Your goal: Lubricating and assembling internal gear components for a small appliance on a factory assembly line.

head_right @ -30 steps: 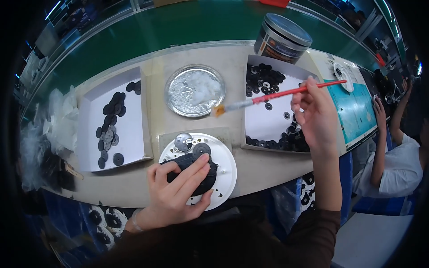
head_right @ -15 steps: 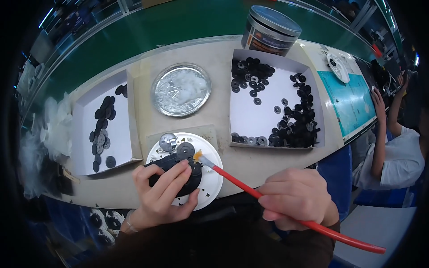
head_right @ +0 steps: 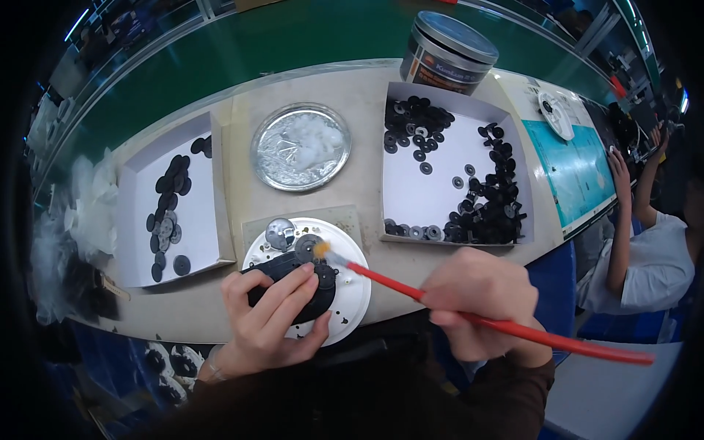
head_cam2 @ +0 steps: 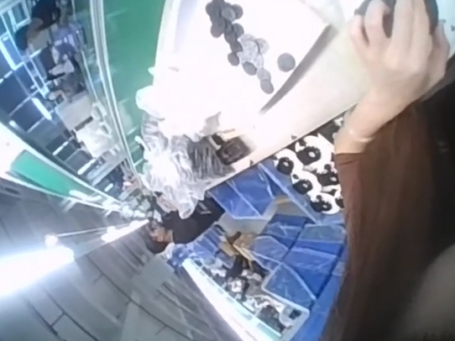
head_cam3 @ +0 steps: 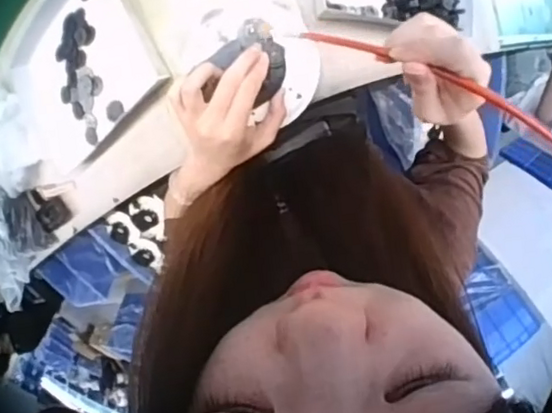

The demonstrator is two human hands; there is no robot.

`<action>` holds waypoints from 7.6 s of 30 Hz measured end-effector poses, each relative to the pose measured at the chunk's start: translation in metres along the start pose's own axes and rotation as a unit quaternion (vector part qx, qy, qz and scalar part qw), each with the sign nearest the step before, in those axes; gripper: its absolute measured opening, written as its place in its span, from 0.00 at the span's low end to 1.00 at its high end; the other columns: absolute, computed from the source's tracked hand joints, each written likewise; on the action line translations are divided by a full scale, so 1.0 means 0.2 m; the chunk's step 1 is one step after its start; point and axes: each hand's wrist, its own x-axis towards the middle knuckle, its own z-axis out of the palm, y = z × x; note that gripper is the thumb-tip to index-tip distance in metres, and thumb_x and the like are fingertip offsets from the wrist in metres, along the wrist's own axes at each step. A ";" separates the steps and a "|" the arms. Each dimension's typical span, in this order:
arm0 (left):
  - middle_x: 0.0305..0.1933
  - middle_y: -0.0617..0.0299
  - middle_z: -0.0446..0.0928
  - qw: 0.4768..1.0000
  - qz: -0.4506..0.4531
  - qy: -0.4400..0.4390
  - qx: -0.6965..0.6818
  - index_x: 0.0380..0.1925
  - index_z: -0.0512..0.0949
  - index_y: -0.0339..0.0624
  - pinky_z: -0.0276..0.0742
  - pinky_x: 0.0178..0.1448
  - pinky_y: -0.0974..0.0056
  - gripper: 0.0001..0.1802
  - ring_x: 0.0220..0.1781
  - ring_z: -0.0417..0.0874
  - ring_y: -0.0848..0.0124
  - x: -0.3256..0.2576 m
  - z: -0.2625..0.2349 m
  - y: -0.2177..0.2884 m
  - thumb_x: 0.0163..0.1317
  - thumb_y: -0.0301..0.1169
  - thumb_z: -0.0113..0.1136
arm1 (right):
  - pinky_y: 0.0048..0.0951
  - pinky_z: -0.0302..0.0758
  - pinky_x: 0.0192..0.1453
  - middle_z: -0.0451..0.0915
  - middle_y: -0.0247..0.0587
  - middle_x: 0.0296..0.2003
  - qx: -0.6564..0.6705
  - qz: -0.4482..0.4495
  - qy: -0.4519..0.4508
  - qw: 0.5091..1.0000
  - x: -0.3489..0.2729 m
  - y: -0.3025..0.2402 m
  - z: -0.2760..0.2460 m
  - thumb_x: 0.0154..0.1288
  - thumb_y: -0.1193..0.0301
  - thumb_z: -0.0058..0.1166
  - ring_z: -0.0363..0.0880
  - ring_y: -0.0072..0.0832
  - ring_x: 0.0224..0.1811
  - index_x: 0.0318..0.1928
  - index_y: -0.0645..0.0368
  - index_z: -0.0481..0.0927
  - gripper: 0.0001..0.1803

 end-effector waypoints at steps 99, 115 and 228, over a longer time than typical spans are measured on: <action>0.34 0.60 0.66 0.840 -0.127 0.527 -0.035 0.43 0.62 0.33 0.63 0.41 0.75 0.15 0.34 0.66 0.77 -0.18 -0.85 -0.48 0.55 0.17 0.47 | 0.16 0.63 0.22 0.73 0.40 0.20 -0.075 0.255 0.189 0.945 -0.37 0.10 -0.25 0.62 0.78 0.40 0.66 0.20 0.18 0.51 0.71 0.64 0.16; 0.34 0.56 0.70 0.741 -0.597 -0.051 0.304 0.28 0.73 0.41 0.67 0.42 0.57 0.09 0.41 0.71 0.58 -1.54 -0.13 -0.42 0.42 0.27 0.55 | 0.19 0.66 0.27 0.71 0.40 0.19 0.060 0.167 0.023 0.984 -0.24 0.02 0.08 0.63 0.77 0.41 0.68 0.24 0.21 0.43 0.66 0.70 0.09; 0.37 0.54 0.70 0.999 -0.013 0.014 -0.049 0.32 0.74 0.35 0.63 0.47 0.56 0.17 0.44 0.69 0.59 0.00 0.03 0.04 0.43 0.35 0.59 | 0.35 0.72 0.39 0.78 0.44 0.29 -0.075 -0.084 -0.399 0.910 0.62 0.15 1.00 0.48 0.75 0.53 0.76 0.39 0.33 0.36 0.57 0.79 0.11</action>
